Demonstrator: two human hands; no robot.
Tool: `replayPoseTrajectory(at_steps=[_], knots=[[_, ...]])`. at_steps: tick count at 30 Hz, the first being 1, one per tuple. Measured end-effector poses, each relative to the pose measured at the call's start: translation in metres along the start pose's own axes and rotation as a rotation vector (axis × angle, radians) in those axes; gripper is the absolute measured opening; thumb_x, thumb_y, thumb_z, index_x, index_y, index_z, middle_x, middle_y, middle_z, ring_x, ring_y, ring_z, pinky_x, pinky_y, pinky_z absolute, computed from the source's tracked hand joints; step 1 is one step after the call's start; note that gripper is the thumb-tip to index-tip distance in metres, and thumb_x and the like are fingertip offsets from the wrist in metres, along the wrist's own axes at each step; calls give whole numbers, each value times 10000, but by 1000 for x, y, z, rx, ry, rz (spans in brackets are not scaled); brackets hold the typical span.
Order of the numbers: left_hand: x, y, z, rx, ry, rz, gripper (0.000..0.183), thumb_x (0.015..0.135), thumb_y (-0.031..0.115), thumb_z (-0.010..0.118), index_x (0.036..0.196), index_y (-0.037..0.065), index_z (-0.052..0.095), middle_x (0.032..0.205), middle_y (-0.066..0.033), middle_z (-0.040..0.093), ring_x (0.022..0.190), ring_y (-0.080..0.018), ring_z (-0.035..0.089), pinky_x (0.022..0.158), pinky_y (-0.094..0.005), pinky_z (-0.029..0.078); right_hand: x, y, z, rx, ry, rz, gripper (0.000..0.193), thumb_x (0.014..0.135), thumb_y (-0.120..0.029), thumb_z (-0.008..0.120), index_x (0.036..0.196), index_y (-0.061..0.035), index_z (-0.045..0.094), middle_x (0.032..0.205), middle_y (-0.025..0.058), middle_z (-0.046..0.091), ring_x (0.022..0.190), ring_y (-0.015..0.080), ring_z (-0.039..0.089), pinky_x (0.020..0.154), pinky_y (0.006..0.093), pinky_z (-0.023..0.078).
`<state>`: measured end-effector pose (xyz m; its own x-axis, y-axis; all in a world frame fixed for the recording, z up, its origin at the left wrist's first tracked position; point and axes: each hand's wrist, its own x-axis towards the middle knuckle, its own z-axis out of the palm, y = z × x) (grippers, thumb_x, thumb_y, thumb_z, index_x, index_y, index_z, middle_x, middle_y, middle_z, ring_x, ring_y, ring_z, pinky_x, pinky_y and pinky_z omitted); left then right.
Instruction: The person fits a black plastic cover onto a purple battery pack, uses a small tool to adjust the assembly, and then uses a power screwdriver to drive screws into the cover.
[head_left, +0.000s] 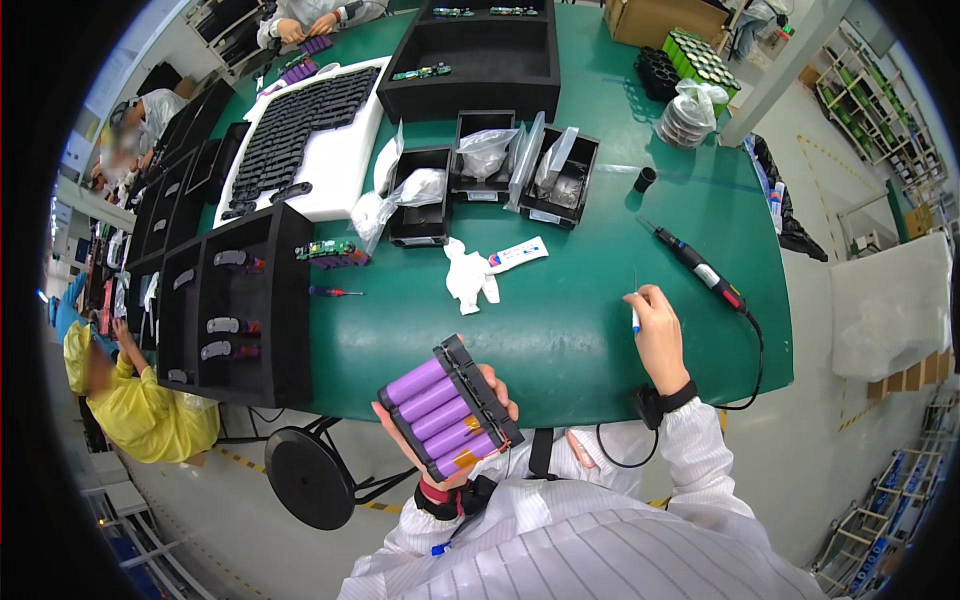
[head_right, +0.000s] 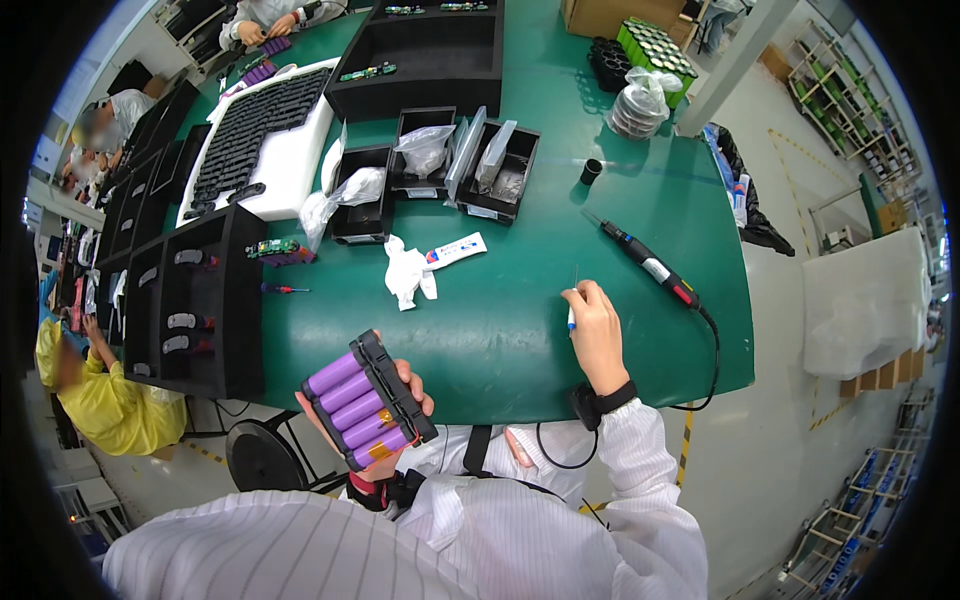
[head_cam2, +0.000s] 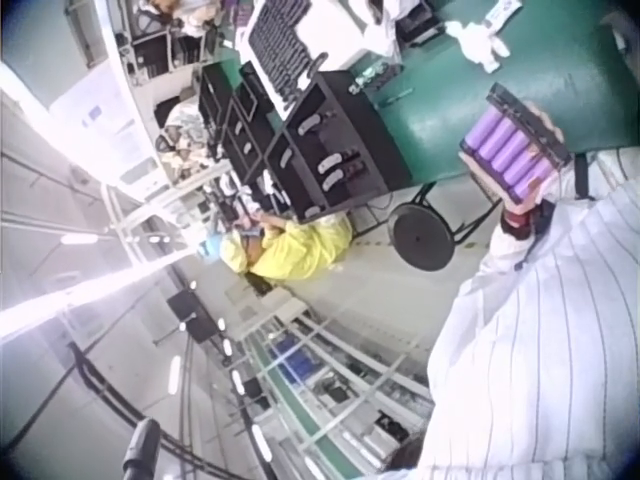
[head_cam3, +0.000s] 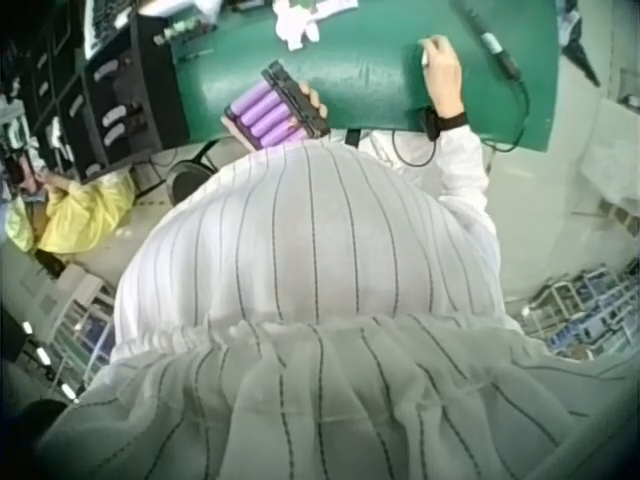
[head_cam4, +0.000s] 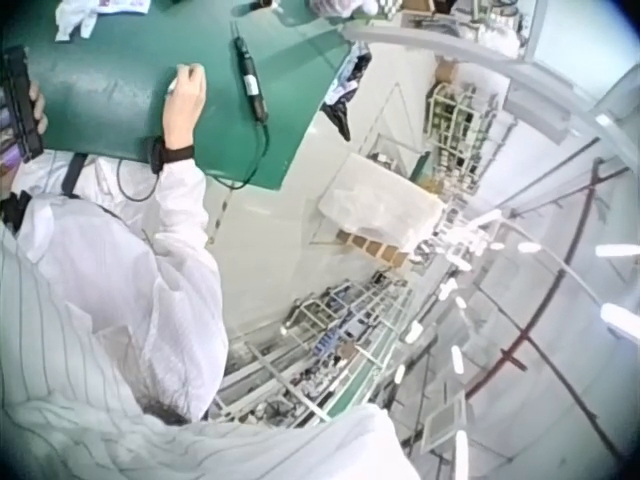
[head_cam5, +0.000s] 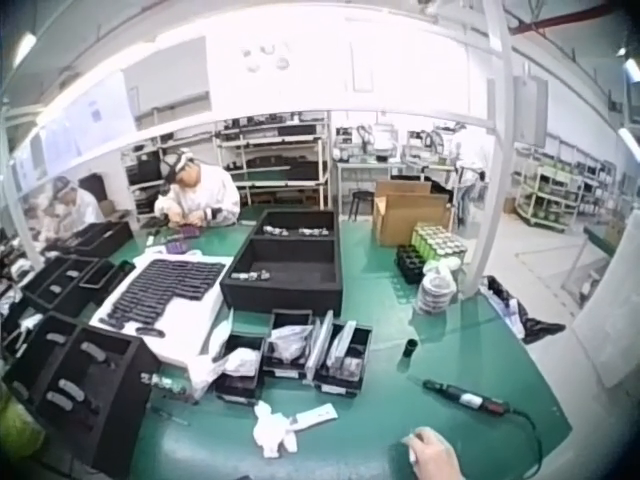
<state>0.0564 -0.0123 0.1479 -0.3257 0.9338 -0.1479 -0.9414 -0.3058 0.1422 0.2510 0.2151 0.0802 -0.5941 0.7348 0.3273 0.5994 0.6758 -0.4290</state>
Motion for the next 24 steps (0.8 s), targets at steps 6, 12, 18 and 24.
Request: replayPoseTrajectory(at_steps=[6, 12, 18, 24], knots=[[2, -4, -10, 132, -127, 103, 1084, 745, 885, 299, 1477, 89, 235, 1194, -196, 473, 1026, -348, 510, 861, -523, 440, -9, -12, -1, -204, -36, -12, 396, 722, 116, 585, 1093, -17, 624, 1056, 149, 586, 972, 344, 585, 841, 386, 488], [-4, -18, -15, 379, -47, 418, 1154, 714, 897, 347, 1466, 31, 223, 1302, -177, 420, 1147, -346, 469, 952, -529, 413, -21, -125, -25, 1076, -403, -32, 989, 615, -252, 883, 1415, -22, 348, 1390, 171, 435, 1226, 297, 491, 1018, 393, 415], [-2, -28, -20, 441, -109, 586, 1295, 612, 885, 537, 1475, 5, 137, 1407, -168, 333, 1306, -364, 366, 1082, -533, 326, -35, -168, -17, 1102, -457, -62, 1256, 540, -230, 932, 1493, -45, 135, 1436, 187, 292, 1332, 328, 366, 1082, 453, 363], [4, -11, -1, 664, -222, 605, 1373, 610, 539, 852, 1489, 147, -126, 1353, -229, 360, 1231, -405, 447, 1051, -557, 345, -27, -157, -29, 1155, -402, -64, 1061, 563, -166, 889, 1419, -39, 277, 1393, 169, 342, 1287, 315, 397, 1062, 415, 361]])
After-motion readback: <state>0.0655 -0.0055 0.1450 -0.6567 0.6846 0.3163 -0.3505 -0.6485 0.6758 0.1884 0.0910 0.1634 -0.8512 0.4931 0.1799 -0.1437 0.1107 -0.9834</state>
